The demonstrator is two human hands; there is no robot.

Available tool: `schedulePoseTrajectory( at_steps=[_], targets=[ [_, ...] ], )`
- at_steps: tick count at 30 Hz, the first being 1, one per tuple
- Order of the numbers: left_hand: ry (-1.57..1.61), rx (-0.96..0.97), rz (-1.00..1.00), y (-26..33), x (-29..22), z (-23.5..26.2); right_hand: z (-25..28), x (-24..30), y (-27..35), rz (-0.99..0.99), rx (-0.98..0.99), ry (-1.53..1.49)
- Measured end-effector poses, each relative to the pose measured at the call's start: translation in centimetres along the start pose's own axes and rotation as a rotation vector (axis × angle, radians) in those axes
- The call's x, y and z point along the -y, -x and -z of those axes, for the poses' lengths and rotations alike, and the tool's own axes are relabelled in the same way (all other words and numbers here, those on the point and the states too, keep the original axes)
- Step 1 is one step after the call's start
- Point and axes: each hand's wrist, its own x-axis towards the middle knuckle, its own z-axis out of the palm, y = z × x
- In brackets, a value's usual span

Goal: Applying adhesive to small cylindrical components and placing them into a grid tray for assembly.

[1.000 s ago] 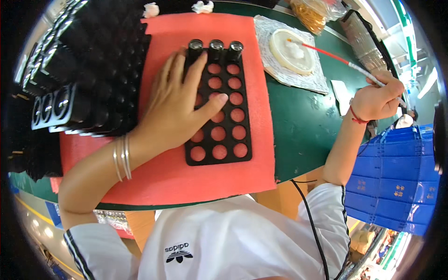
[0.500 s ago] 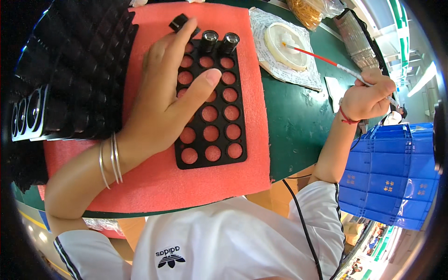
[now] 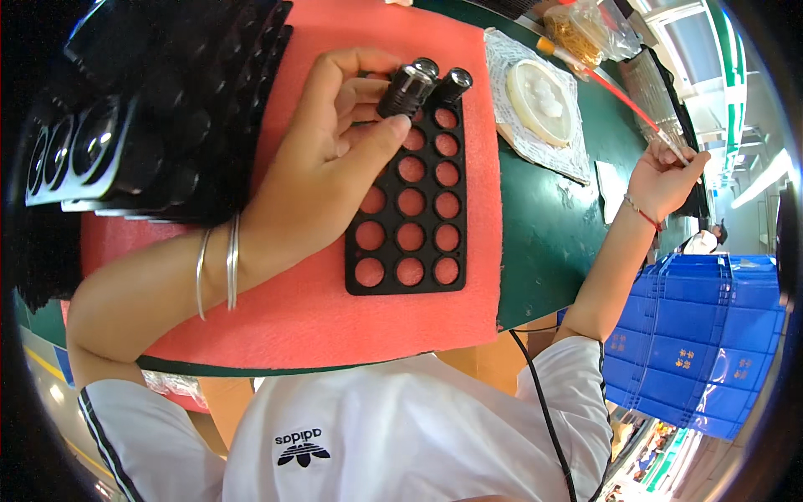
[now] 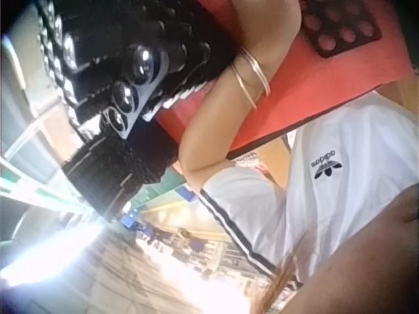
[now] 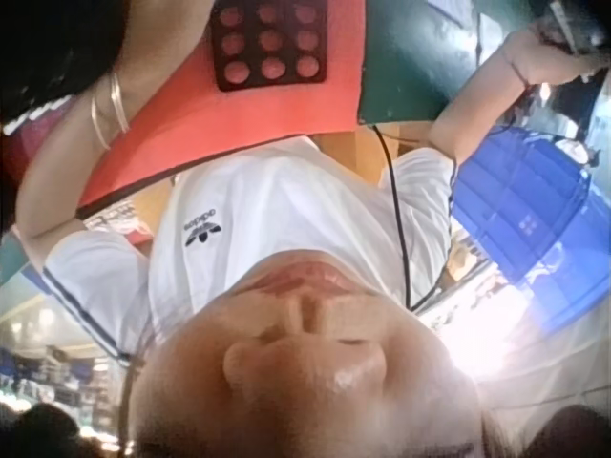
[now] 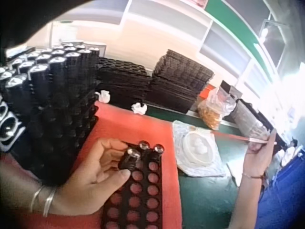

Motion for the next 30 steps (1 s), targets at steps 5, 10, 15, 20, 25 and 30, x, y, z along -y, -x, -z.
schedulePoseTrajectory(
  at_steps=[5, 10, 15, 20, 25, 30],
  targets=[
    [0.14, -0.026, 0.139, -0.3, 0.0, 0.2, -1.4, 0.5, 1.2, -0.268, 0.302, -0.447],
    [0.126, -0.083, 0.122, -0.3, 0.2, 0.4, -4.4, 2.0, 4.0, -0.24, 0.401, -0.403],
    [0.143, -0.113, 0.11, -0.4, 0.0, 0.3, -5.8, 2.2, 5.4, -0.207, 0.322, -0.298],
    [0.101, -0.058, 0.148, -0.3, -0.1, 0.4, -5.5, 1.9, 5.4, -0.193, 0.355, -0.257],
    [0.161, -0.037, 0.134, -0.2, 0.1, 0.5, -5.0, 1.1, 5.2, -0.172, 0.345, -0.167],
    [0.195, 0.013, 0.132, -0.4, 0.0, 0.4, -4.6, 1.2, 5.0, -0.158, 0.355, -0.158]
  ],
)
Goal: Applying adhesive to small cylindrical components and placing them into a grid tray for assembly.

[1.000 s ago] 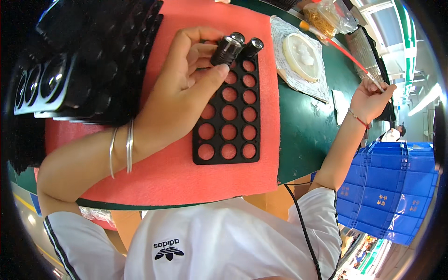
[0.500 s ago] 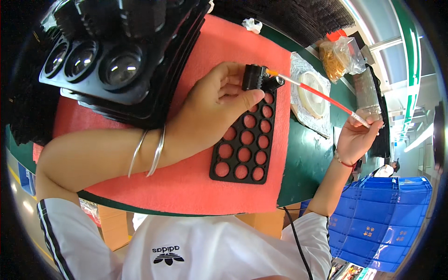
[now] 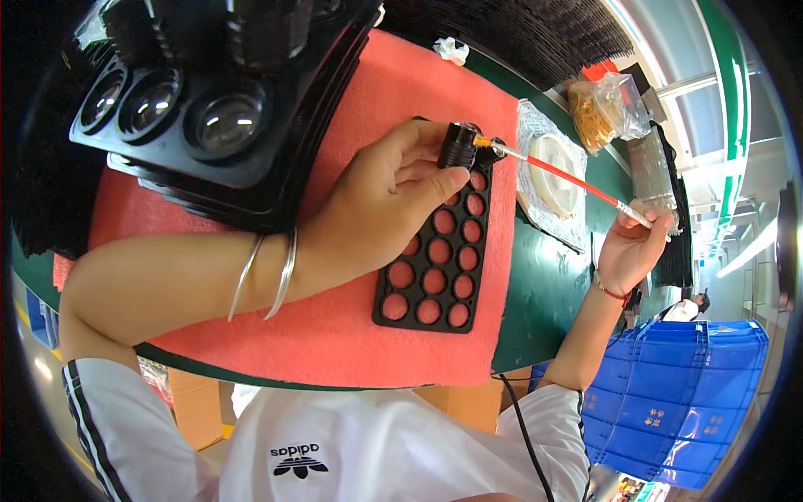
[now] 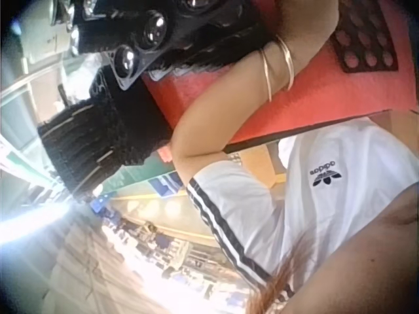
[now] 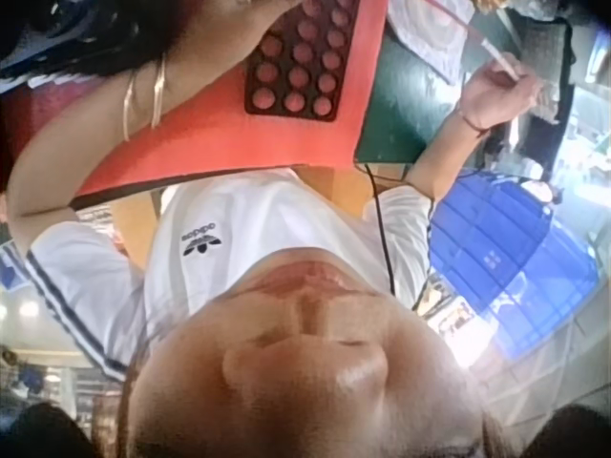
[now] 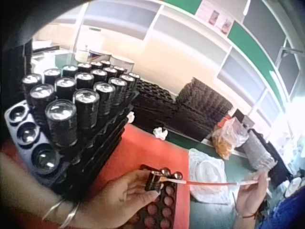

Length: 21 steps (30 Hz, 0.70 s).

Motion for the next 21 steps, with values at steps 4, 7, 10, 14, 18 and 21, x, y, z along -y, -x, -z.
schedulePoseTrajectory(
  at_steps=[4, 7, 10, 14, 18, 21],
  targets=[
    [0.0, 0.012, -0.015, 0.0, -0.3, 0.1, -0.2, 0.4, -0.4, -0.019, -0.003, -0.071],
    [-0.003, 0.028, -0.017, 0.1, -0.2, 0.1, 0.1, 0.1, -0.8, -0.008, -0.097, -0.111],
    [0.012, 0.032, -0.005, 0.0, 0.1, 0.1, 1.4, -0.1, -1.2, -0.052, -0.134, -0.212],
    [0.024, 0.043, 0.046, 0.3, -0.3, 0.1, 2.7, -0.5, -1.9, -0.099, -0.163, -0.296],
    [-0.035, 0.079, 0.082, 0.5, -0.2, -0.3, 2.9, -0.6, -2.2, -0.063, -0.134, -0.289],
    [-0.189, 0.097, 0.023, 0.7, -0.8, -0.7, 2.8, -0.8, -2.1, 0.019, -0.203, -0.077]
  ],
)
